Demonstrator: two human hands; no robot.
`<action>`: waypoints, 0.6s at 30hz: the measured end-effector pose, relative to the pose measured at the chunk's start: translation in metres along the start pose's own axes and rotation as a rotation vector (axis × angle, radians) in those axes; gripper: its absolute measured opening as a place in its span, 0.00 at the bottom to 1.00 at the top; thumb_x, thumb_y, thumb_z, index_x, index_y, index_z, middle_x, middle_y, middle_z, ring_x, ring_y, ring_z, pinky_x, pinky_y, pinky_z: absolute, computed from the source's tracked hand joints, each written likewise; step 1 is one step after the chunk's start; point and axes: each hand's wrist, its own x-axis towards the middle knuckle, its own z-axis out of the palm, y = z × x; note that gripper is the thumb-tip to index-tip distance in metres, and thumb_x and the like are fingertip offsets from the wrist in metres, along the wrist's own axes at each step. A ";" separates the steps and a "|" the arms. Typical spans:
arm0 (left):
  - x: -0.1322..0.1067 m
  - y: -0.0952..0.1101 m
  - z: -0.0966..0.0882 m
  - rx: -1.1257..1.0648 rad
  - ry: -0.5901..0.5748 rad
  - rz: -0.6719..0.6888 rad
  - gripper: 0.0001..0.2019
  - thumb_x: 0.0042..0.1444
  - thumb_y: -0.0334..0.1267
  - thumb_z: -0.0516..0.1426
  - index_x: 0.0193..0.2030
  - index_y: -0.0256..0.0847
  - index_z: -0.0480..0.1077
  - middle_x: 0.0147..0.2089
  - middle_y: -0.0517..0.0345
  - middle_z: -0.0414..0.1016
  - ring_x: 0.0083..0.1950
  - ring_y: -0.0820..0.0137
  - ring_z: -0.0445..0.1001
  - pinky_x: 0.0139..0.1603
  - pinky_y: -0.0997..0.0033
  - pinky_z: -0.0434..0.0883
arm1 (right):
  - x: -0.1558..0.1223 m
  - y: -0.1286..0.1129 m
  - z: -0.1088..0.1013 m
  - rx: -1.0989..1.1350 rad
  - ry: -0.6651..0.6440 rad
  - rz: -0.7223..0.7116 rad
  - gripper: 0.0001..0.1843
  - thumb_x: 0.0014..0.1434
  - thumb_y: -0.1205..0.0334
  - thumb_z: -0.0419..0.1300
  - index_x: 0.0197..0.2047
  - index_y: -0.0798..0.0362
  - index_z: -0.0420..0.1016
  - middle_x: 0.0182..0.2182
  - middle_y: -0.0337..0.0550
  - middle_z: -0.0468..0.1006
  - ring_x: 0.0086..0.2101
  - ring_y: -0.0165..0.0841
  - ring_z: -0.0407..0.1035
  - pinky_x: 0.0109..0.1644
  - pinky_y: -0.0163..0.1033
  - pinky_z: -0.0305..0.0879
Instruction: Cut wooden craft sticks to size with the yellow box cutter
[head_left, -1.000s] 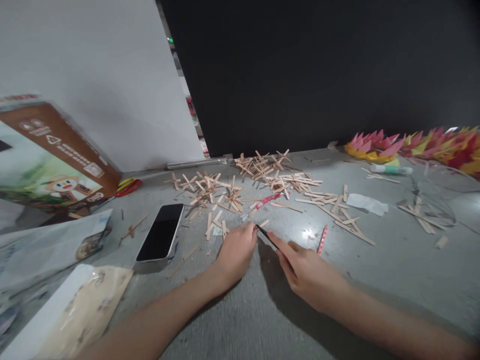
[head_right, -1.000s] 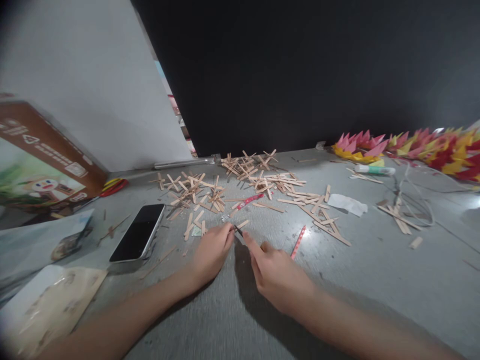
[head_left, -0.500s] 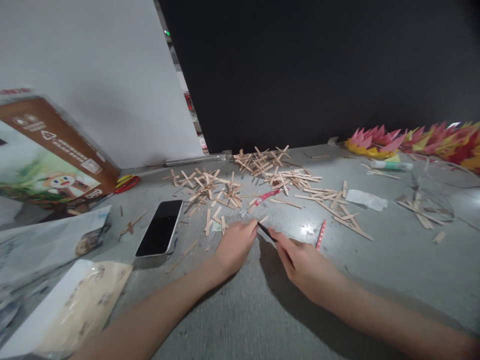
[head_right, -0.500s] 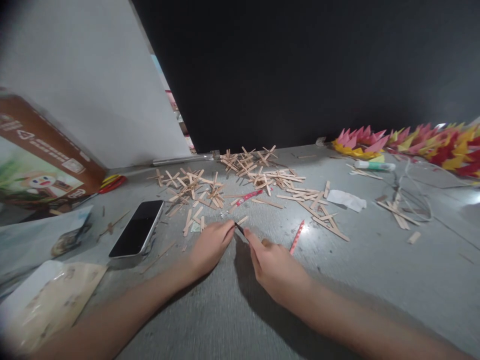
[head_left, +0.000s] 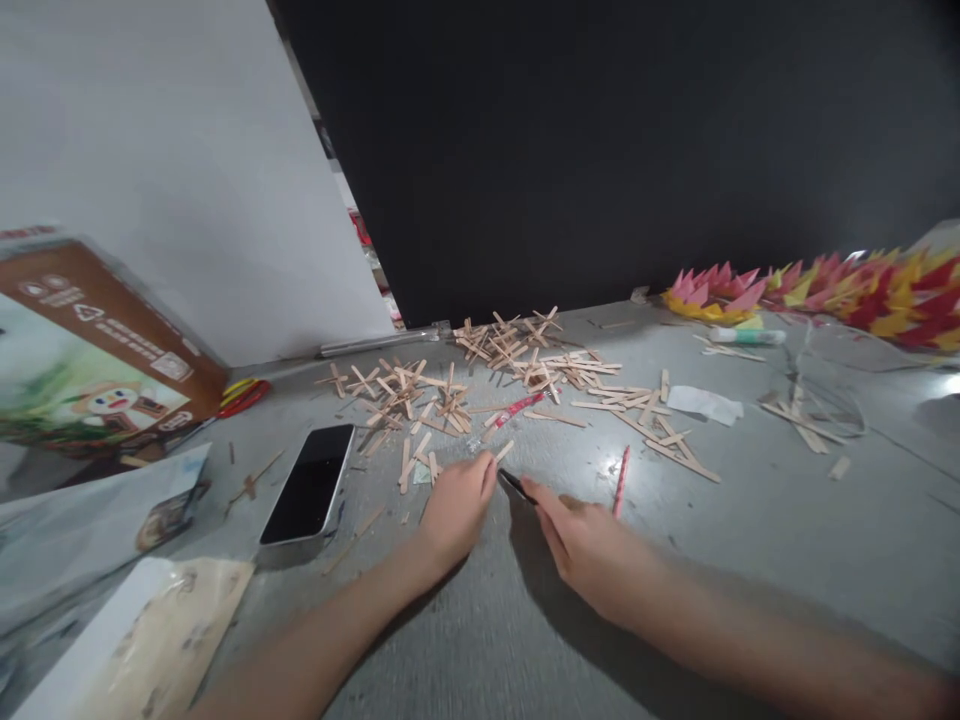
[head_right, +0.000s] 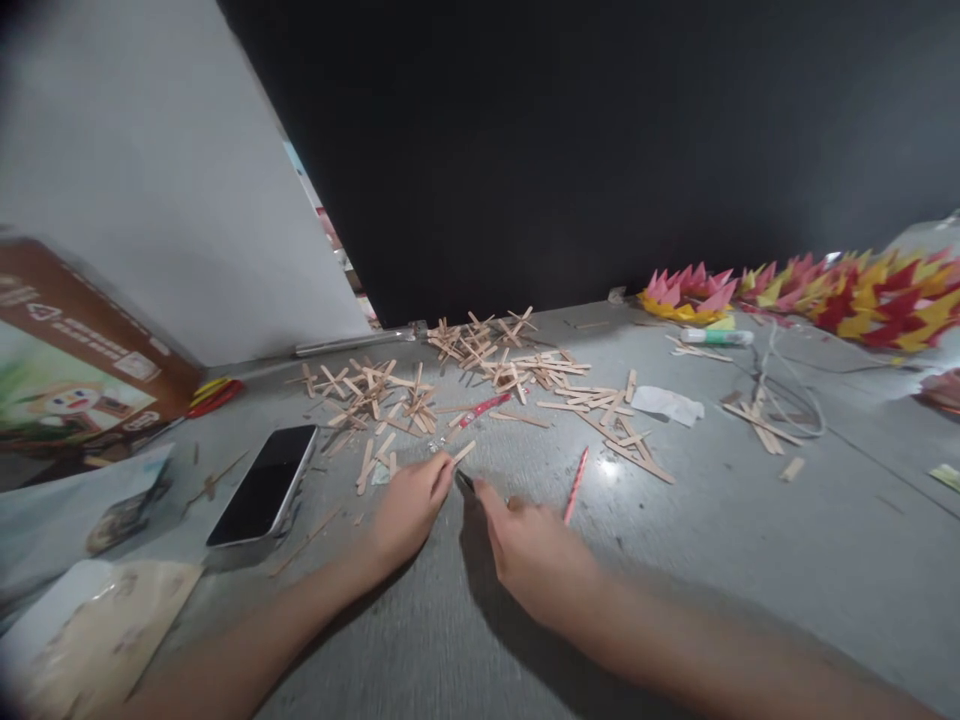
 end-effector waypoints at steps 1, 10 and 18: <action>0.000 0.000 -0.001 0.007 -0.004 0.003 0.17 0.76 0.38 0.42 0.39 0.42 0.68 0.36 0.54 0.78 0.39 0.65 0.77 0.41 0.69 0.64 | -0.001 0.000 0.001 0.013 0.005 0.000 0.29 0.71 0.67 0.44 0.72 0.53 0.61 0.36 0.51 0.84 0.32 0.39 0.79 0.36 0.39 0.65; 0.002 0.001 -0.001 0.022 -0.027 -0.018 0.14 0.75 0.36 0.44 0.40 0.41 0.67 0.37 0.53 0.79 0.40 0.63 0.78 0.41 0.68 0.65 | 0.003 0.000 0.000 0.086 0.139 0.035 0.29 0.71 0.64 0.44 0.72 0.51 0.63 0.37 0.51 0.84 0.35 0.41 0.80 0.41 0.43 0.71; 0.002 0.001 -0.002 0.036 -0.028 -0.027 0.15 0.75 0.36 0.43 0.39 0.42 0.67 0.37 0.54 0.79 0.40 0.64 0.78 0.40 0.68 0.64 | 0.004 0.001 -0.001 0.099 0.109 0.031 0.28 0.74 0.61 0.43 0.73 0.49 0.63 0.40 0.52 0.85 0.36 0.42 0.81 0.41 0.43 0.71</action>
